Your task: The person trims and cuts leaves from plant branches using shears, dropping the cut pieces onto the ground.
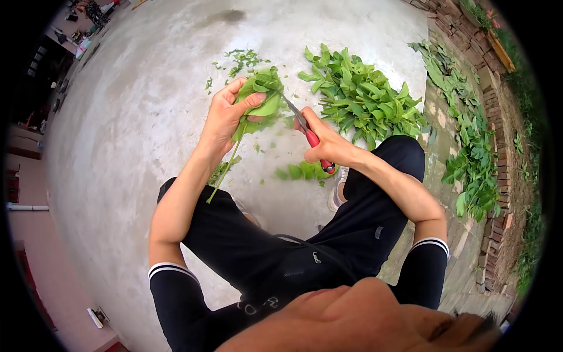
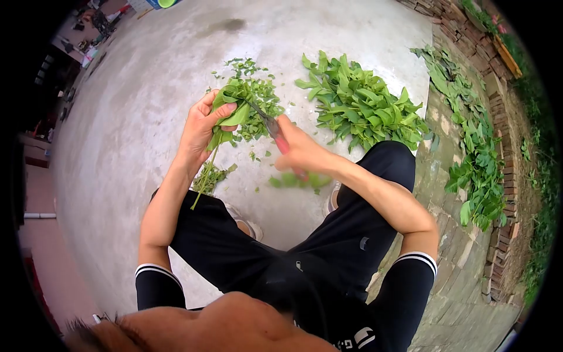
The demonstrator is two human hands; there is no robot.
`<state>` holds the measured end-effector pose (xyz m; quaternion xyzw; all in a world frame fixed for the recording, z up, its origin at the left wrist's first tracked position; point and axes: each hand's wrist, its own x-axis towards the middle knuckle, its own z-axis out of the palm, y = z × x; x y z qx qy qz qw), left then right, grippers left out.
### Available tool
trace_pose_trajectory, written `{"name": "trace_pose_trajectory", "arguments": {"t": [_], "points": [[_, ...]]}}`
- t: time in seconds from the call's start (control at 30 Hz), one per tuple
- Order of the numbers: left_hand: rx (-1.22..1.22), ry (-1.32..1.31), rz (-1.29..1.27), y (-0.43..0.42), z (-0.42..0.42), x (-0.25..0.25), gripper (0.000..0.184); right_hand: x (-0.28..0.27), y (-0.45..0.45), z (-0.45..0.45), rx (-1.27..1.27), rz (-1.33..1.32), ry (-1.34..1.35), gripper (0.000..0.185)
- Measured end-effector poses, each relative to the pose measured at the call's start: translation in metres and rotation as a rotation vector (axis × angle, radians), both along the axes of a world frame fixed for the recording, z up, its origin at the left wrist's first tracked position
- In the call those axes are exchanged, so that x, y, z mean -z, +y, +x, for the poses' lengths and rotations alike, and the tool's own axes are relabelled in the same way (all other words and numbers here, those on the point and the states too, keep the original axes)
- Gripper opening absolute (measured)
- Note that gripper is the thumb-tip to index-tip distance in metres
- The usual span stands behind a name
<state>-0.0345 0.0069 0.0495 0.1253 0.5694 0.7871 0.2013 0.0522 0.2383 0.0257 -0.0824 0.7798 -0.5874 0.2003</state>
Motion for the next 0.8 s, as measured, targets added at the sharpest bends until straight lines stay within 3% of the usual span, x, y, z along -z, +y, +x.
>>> {"name": "trace_pose_trajectory", "arguments": {"t": [0.2,0.23,0.3,0.47,0.57,0.67,0.8], "points": [[0.055,-0.005,-0.081,0.007,0.007,-0.010,0.016,-0.020,-0.003,0.003,-0.024,0.163,0.073,0.065],[0.062,-0.012,-0.092,0.009,0.007,-0.011,0.014,0.012,-0.002,-0.003,-0.017,0.242,0.330,0.059],[0.146,0.013,-0.090,0.001,0.001,-0.005,0.012,-0.031,-0.005,0.007,-0.042,0.237,0.096,0.048],[0.130,0.004,-0.087,0.005,0.001,-0.004,0.011,-0.033,-0.010,0.012,0.044,0.320,0.099,0.024],[0.103,-0.049,-0.040,0.007,0.003,-0.009,0.009,-0.008,-0.003,0.002,0.075,0.254,0.145,0.022],[0.103,-0.046,-0.075,0.005,0.004,-0.016,0.008,-0.030,-0.002,0.005,-0.032,0.157,0.022,0.030],[0.136,0.024,-0.341,0.000,0.007,-0.015,0.010,-0.024,-0.011,0.004,-0.036,0.214,0.099,0.047]]}}
